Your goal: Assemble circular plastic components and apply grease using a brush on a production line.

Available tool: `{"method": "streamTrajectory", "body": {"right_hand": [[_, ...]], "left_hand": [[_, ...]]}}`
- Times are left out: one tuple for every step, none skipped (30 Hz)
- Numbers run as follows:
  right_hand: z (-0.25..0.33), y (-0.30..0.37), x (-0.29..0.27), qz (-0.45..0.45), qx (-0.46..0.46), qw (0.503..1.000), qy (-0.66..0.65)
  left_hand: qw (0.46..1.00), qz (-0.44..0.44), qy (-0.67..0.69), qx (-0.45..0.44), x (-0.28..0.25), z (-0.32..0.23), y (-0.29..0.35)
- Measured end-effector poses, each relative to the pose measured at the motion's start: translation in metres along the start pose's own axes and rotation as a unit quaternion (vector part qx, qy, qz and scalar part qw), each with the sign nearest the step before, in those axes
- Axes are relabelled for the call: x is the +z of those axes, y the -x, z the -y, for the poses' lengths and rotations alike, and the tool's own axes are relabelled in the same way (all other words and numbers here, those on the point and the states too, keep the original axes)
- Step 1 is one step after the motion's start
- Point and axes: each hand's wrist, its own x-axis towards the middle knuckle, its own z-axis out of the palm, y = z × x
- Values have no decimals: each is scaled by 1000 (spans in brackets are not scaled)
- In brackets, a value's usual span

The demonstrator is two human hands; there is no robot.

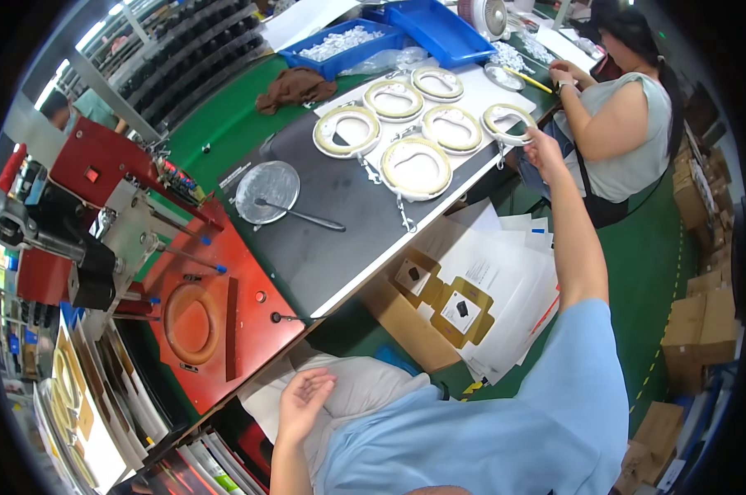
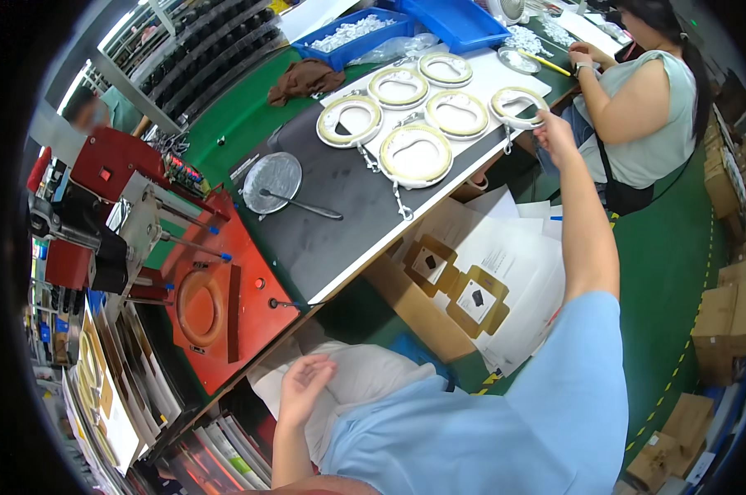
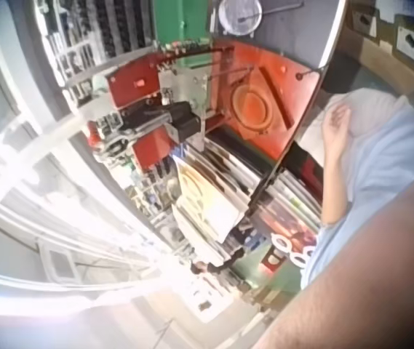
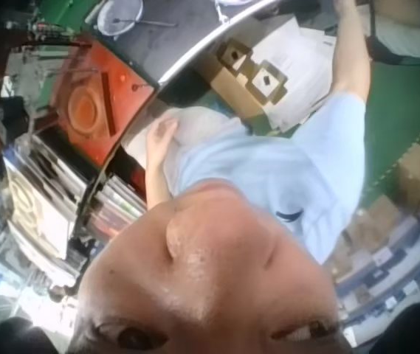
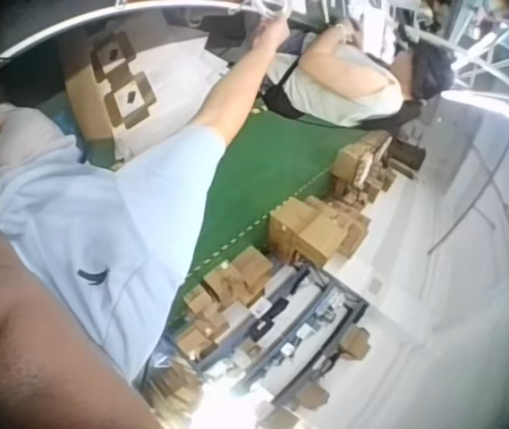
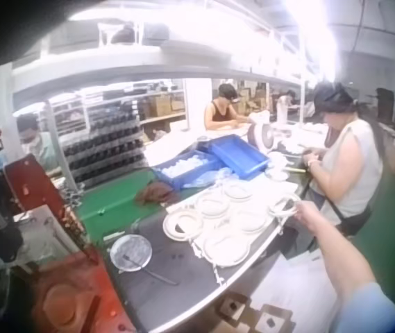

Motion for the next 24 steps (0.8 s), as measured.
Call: {"method": "streamTrajectory", "body": {"right_hand": [[-3, -9, 4, 4, -11, 1000, 6], [0, -11, 14, 12, -21, 1000, 11], [2, -11, 21, 15, -35, 998, 56], [4, -11, 25, -3, -51, 993, 104], [2, -18, 22, -24, -67, 986, 153], [0, -24, 18, -48, -94, 973, 204], [-4, -26, 20, -53, -114, 964, 236], [-7, -27, 20, -58, -135, 952, 269], [-5, -30, 16, -99, -139, 929, 329], [-7, -24, 19, -155, -181, 909, 343], [-8, -10, 24, -205, -224, 885, 354], [-8, 16, 35, -224, -279, 871, 337], [0, 41, 50, -162, -264, 903, 296], [4, 72, 63, -67, -244, 943, 216], [15, 112, 80, 7, -244, 957, 156], [34, 171, 106, 97, -208, 967, 107], [36, 204, 112, 183, -227, 941, 172], [36, 241, 127, 267, -208, 920, 196], [22, 264, 134, 350, -183, 895, 207], [14, 289, 151, 465, -162, 854, 169], [-2, 316, 166, 540, -82, 827, 132], [-12, 344, 182, 604, -38, 787, 120], [-24, 369, 198, 641, -34, 754, 141], [-32, 397, 214, 659, -5, 738, 144]], "left_hand": [[1000, -18, 3, -4, -3, 3, 1], [1000, -19, 2, -1, -4, 3, 3], [999, -32, 6, -1, -4, 2, 5], [999, -43, 10, -1, -4, 2, 5], [999, -38, 12, 3, -4, 3, 5], [999, -44, 16, -4, -3, 6, 5], [998, -54, 22, -13, -3, 7, 7], [998, -54, 26, -11, -4, 8, 6], [998, -58, 24, -4, -5, 10, 6], [997, -70, 23, -1, -10, 13, 11], [997, -81, 19, -1, -14, 14, 16], [995, -98, 18, -2, -20, 15, 21], [992, -122, 23, 1, -29, 22, 29], [991, -136, -4, -2, -35, 20, 40], [989, -147, -3, -2, -39, 17, 49], [987, -145, -63, -2, -47, 9, 59], [983, -145, -110, 8, -48, -7, 69], [986, -146, -84, -10, -55, -9, 75], [987, -134, -85, -20, -60, -23, 84], [990, -114, -78, 5, -69, -32, 97], [986, -123, -114, 3, -77, -36, 110], [986, -125, -108, 10, -83, -52, 124], [985, -133, -105, 34, -91, -60, 141], [982, -174, -52, 53, -95, -68, 158]]}}
